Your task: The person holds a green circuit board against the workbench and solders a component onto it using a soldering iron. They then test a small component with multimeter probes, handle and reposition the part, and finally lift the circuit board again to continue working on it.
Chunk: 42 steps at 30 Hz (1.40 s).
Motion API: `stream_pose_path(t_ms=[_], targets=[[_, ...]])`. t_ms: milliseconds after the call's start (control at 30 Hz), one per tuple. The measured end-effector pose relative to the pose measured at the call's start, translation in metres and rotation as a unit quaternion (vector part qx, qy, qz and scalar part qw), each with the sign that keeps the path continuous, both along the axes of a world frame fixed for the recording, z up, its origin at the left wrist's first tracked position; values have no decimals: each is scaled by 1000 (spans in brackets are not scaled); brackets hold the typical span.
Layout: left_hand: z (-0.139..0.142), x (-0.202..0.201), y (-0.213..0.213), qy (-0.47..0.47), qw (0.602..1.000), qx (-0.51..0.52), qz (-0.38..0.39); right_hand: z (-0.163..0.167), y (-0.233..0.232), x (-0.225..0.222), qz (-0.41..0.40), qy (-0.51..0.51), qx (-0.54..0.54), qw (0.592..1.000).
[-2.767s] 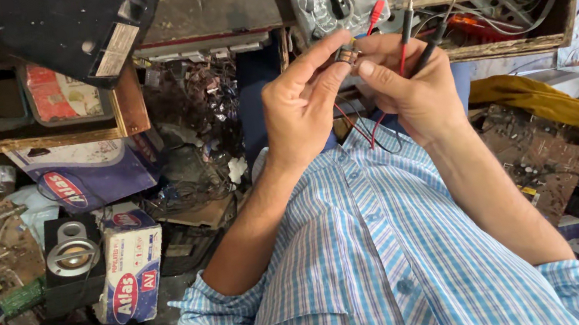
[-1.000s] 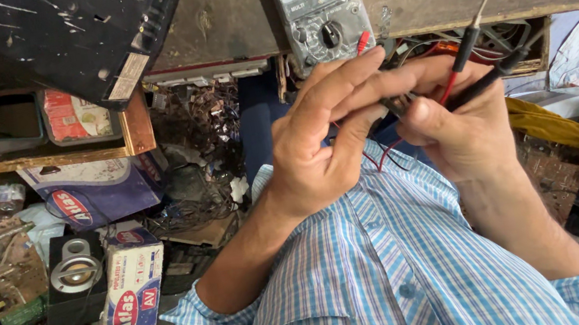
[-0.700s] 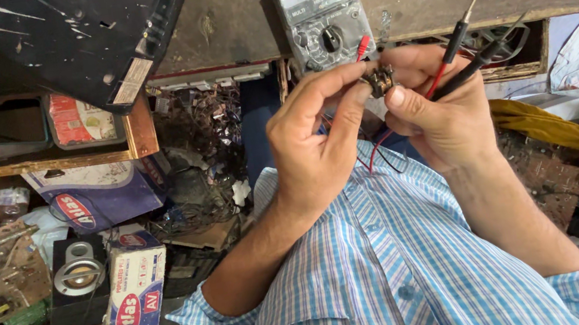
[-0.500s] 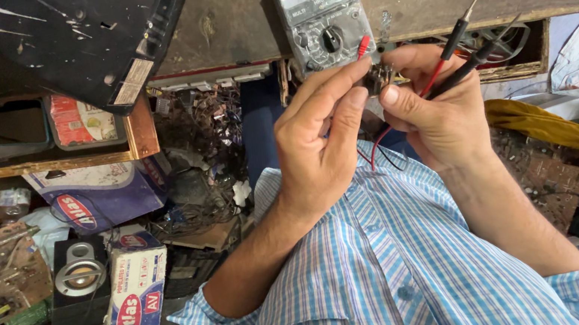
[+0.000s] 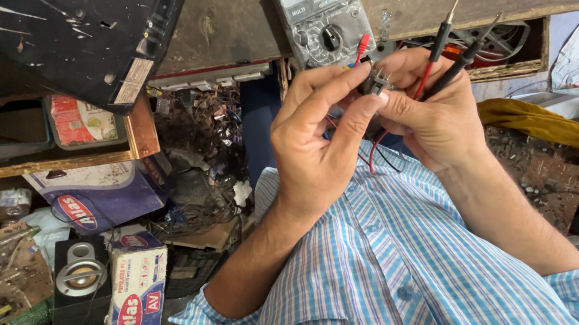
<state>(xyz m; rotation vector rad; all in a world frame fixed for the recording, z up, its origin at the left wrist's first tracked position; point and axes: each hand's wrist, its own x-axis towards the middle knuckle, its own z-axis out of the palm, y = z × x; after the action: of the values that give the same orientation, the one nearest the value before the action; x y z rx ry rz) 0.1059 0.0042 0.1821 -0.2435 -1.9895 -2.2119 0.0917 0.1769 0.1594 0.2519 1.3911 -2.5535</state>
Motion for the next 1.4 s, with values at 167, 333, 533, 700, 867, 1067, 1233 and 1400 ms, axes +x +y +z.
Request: stream_pose_path(t_ms=[167,333,533,700,867,1067,1233,1400], targets=[[3,2,-2,34,999,-39,14,-1,-1,5,-1,27,-2,1000],[4,-4,6,35,999,-28,10,1,1,8,-38,87,4,995],[-3,-13,19,15,994,94,-56,15,12,6,-49,124,81,988],[-19,-20,20,-3,971,230,-67,33,16,7,-13,106,260,960],[-40,-30,11,-81,948,304,-54,33,14,9,-18,47,236,970],[-54,-29,7,-65,959,272,-42,17,18,18,-4,56,247,968],[-46,-23,2,-80,959,269,-39,8,20,25,7,40,221,974],[-15,-13,-19,-16,963,264,-54,5,19,27,24,70,225,971]])
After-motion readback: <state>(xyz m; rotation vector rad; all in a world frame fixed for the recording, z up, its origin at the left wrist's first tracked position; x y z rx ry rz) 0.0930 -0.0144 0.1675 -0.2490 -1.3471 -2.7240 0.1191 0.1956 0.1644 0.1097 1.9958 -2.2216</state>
